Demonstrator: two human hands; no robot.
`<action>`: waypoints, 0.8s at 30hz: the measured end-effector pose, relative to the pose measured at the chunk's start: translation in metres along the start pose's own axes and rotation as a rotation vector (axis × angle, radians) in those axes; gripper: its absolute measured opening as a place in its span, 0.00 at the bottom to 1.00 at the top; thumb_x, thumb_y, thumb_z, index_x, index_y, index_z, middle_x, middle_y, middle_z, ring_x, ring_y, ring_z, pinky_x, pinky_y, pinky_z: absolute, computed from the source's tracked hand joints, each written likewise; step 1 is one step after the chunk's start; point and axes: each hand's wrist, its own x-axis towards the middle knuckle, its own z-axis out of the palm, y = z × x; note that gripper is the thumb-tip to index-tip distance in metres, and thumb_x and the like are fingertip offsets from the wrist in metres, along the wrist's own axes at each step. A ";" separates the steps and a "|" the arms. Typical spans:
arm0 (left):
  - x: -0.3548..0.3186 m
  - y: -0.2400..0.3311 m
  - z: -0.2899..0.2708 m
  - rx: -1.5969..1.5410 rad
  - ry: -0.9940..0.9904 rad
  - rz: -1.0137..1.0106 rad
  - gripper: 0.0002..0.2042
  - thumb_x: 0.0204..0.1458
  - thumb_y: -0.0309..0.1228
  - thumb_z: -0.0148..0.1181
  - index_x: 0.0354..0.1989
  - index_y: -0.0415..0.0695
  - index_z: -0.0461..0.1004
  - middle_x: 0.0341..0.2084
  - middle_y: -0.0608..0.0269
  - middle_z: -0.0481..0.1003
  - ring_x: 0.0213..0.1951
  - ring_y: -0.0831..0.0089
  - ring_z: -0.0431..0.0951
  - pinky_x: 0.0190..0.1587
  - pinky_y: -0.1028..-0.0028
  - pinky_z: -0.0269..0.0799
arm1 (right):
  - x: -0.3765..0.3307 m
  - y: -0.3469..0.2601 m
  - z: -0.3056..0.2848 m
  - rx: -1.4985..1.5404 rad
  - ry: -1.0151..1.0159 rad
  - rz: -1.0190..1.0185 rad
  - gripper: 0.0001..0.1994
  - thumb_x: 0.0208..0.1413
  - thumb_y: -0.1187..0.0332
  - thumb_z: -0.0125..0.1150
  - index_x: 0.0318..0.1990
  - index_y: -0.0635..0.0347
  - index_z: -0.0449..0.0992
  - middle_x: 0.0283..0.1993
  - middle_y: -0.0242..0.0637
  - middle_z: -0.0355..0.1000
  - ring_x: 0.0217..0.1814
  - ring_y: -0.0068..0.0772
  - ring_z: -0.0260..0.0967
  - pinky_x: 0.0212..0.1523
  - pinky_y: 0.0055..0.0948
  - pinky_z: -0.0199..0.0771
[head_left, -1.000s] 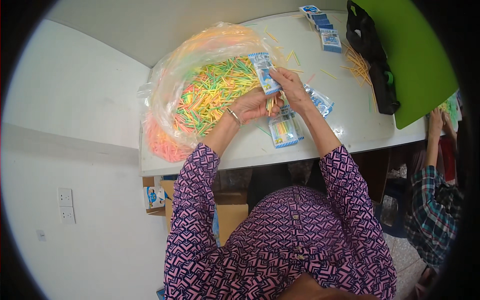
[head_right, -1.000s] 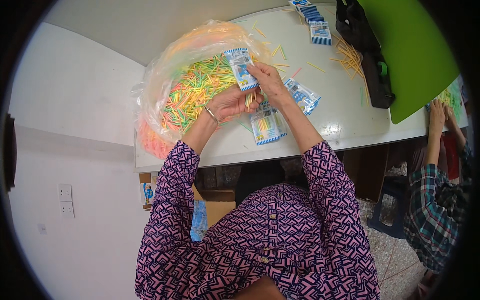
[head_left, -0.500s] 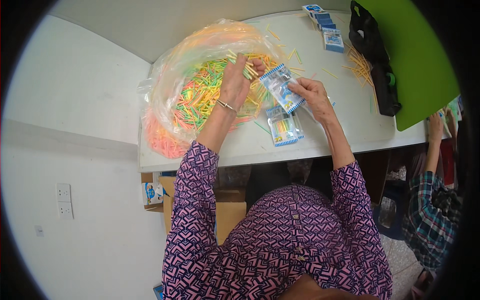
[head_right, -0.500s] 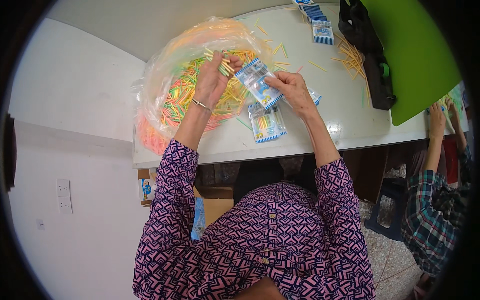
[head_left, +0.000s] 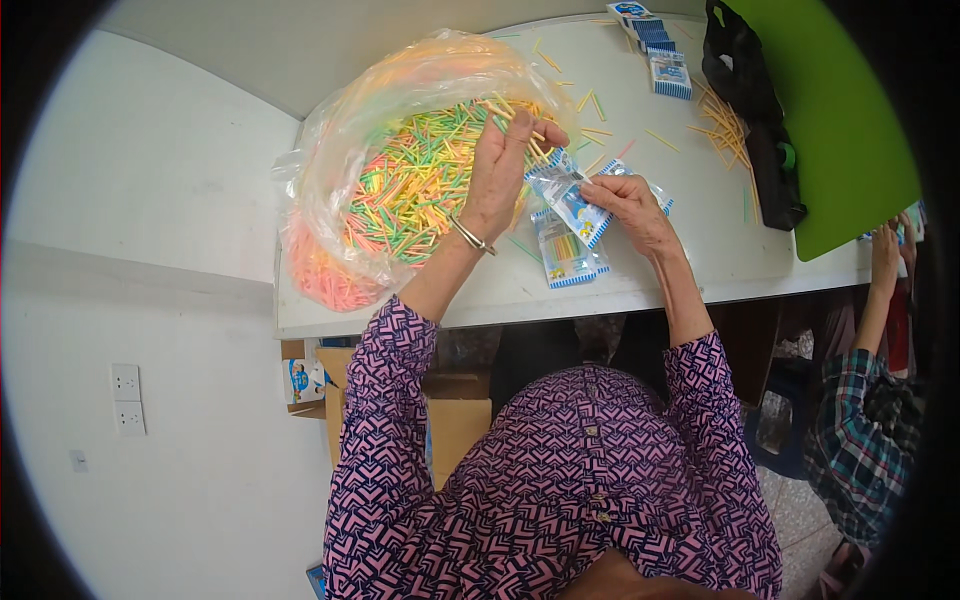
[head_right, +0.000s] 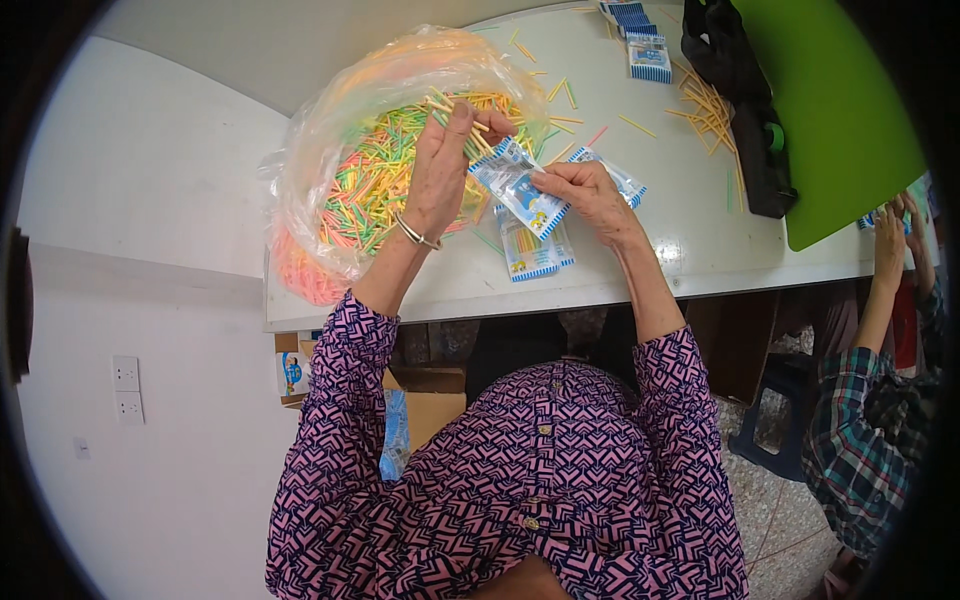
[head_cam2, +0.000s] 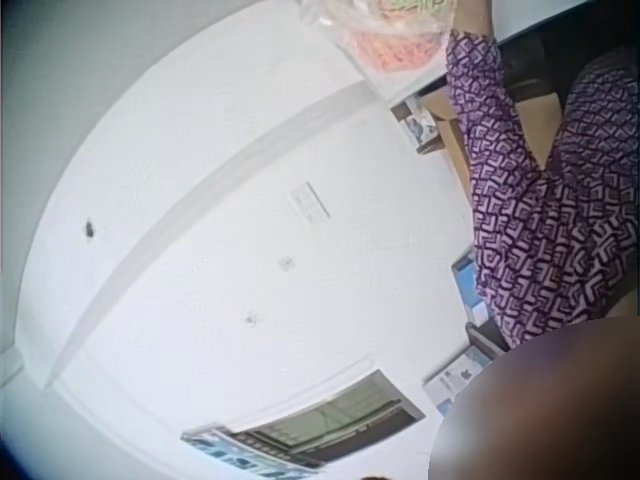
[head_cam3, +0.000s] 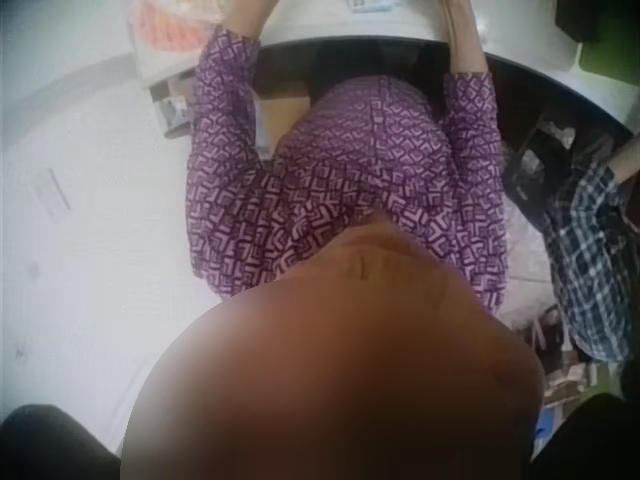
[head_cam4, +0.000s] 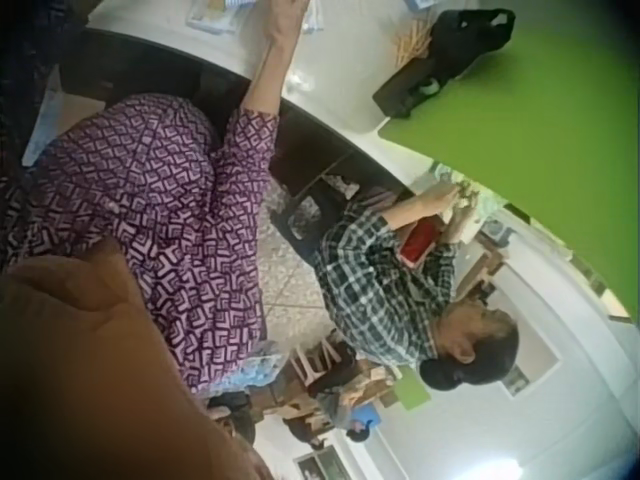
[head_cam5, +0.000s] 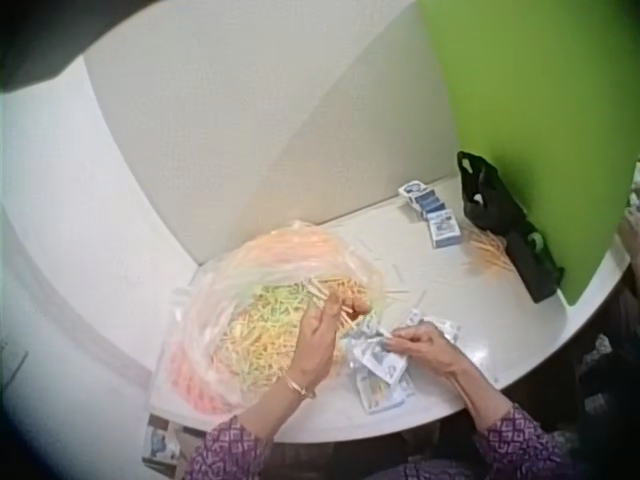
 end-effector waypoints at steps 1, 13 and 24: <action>-0.002 -0.001 0.002 0.000 0.000 -0.001 0.18 0.62 0.43 0.41 0.36 0.39 0.68 0.28 0.62 0.74 0.33 0.78 0.69 0.41 0.75 0.65 | 0.000 0.001 0.000 0.001 0.000 0.001 0.13 0.53 0.62 0.61 0.37 0.66 0.79 0.31 0.29 0.75 0.33 0.13 0.67 0.37 0.15 0.65; -0.022 -0.013 0.012 -0.059 -0.015 -0.027 0.21 0.62 0.44 0.41 0.40 0.35 0.70 0.34 0.61 0.73 0.38 0.78 0.69 0.45 0.76 0.65 | -0.005 0.010 0.002 0.147 -0.001 0.023 0.12 0.53 0.67 0.61 0.41 0.65 0.78 0.33 0.29 0.75 0.34 0.13 0.68 0.37 0.14 0.68; -0.020 -0.024 -0.012 0.361 -0.125 0.001 0.18 0.60 0.40 0.46 0.50 0.38 0.65 0.34 0.59 0.72 0.37 0.77 0.69 0.41 0.77 0.66 | -0.003 0.016 0.001 0.056 0.028 -0.081 0.12 0.54 0.66 0.59 0.40 0.66 0.78 0.34 0.27 0.74 0.35 0.14 0.66 0.40 0.15 0.64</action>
